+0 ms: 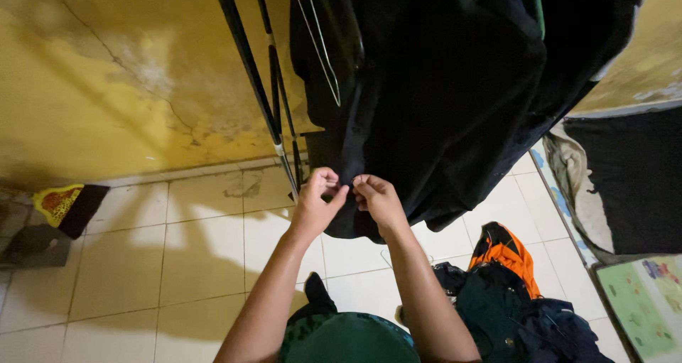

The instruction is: The person folds a black garment and places it on a light blue hanger. They then hang the garment on a metal clothing rack and proceed to button the garment while it is hanging.

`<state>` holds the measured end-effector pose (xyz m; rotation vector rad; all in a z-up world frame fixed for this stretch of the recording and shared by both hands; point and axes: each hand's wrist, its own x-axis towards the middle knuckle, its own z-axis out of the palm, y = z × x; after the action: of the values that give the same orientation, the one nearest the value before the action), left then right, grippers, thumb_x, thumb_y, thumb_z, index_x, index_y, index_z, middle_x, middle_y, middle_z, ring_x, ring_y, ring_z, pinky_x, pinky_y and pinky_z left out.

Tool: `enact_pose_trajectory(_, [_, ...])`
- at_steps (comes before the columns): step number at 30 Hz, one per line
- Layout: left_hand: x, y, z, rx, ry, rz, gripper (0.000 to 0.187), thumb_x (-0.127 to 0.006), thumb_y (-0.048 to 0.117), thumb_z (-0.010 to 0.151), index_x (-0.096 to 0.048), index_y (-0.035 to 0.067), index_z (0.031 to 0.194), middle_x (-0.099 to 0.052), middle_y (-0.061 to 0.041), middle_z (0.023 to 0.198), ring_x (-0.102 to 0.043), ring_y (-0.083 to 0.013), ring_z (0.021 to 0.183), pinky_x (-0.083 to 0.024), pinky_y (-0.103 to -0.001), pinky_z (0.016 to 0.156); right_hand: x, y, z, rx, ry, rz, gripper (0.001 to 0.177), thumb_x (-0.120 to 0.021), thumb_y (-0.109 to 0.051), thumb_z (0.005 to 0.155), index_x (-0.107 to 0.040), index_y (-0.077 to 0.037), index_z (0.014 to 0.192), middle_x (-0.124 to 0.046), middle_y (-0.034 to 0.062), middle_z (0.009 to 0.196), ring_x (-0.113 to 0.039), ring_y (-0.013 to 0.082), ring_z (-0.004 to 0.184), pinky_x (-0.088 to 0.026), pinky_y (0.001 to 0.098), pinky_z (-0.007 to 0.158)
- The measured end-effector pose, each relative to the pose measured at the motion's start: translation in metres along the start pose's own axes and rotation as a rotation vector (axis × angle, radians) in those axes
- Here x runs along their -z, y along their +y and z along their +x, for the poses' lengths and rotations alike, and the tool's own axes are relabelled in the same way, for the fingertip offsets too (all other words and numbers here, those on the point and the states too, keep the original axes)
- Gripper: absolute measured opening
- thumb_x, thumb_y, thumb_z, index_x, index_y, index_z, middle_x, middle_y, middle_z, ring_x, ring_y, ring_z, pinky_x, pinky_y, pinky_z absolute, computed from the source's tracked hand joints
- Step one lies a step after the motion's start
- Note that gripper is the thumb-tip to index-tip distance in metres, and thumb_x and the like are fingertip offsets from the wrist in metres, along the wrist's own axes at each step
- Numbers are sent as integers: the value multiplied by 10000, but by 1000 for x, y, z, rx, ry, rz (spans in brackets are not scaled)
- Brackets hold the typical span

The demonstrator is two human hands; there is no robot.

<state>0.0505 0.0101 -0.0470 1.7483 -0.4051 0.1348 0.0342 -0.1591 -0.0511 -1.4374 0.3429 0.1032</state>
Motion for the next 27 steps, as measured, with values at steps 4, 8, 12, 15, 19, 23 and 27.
enact_pose_trajectory(4, [-9, -4, -3, 27, 43, -137, 259, -751, 19, 909, -556, 12, 1080, -679, -58, 921, -720, -109, 839, -582, -271, 724, -5, 22, 0, 212, 29, -47, 136, -647, -141, 984, -654, -21, 1049, -633, 9, 836, -573, 93, 731, -481, 262, 665])
enact_pose_trajectory(8, [-15, -11, -9, 49, 10, -161, 222, -726, 0, 930, -593, 2, 1108, -717, -71, 965, -729, -122, 910, -585, -266, 788, -15, 32, -17, 510, 75, -268, 351, -724, -18, 860, -553, 21, 1165, -646, 40, 1004, -664, 108, 874, -566, 269, 762])
enact_pose_trajectory(12, [-12, -7, -10, -11, -46, -236, 254, -677, -14, 946, -578, 5, 1180, -715, -77, 1075, -710, -136, 1039, -576, -264, 882, -17, 37, -19, 448, 108, -195, 301, -714, -34, 916, -564, 14, 1173, -707, 46, 1019, -718, 114, 953, -597, 270, 821])
enact_pose_trajectory(15, [-12, -2, -15, -140, 71, -101, 361, -714, 24, 876, -544, -3, 1194, -594, -125, 1151, -626, -172, 1048, -588, -264, 818, -11, 46, -16, 423, 83, -212, 230, -712, -24, 975, -604, 37, 1170, -697, 106, 978, -657, 137, 897, -553, 288, 787])
enact_pose_trajectory(19, [-18, -19, -16, 305, -105, -138, 279, -716, 128, 964, -576, 13, 1176, -666, -47, 1000, -644, -129, 899, -569, -279, 770, 2, 43, -17, 372, -6, -167, 235, -670, -34, 973, -632, 31, 1196, -750, 82, 1056, -708, 115, 967, -570, 266, 857])
enact_pose_trajectory(23, [-22, -41, -24, 297, -234, -194, 256, -654, 140, 1005, -621, 3, 1218, -710, -71, 1042, -659, -123, 956, -547, -267, 840, 9, 38, -21, 374, -19, -243, 262, -661, -66, 970, -642, 21, 1216, -744, 86, 1043, -688, 113, 932, -552, 262, 830])
enact_pose_trajectory(27, [-30, -53, -24, 250, -262, -215, 298, -681, 95, 949, -627, 2, 1227, -740, -75, 1094, -694, -113, 1001, -563, -267, 867, 13, 36, -31, 495, 206, -597, 190, -704, -147, 985, -706, 11, 1091, -706, 144, 937, -657, 152, 793, -530, 292, 720])
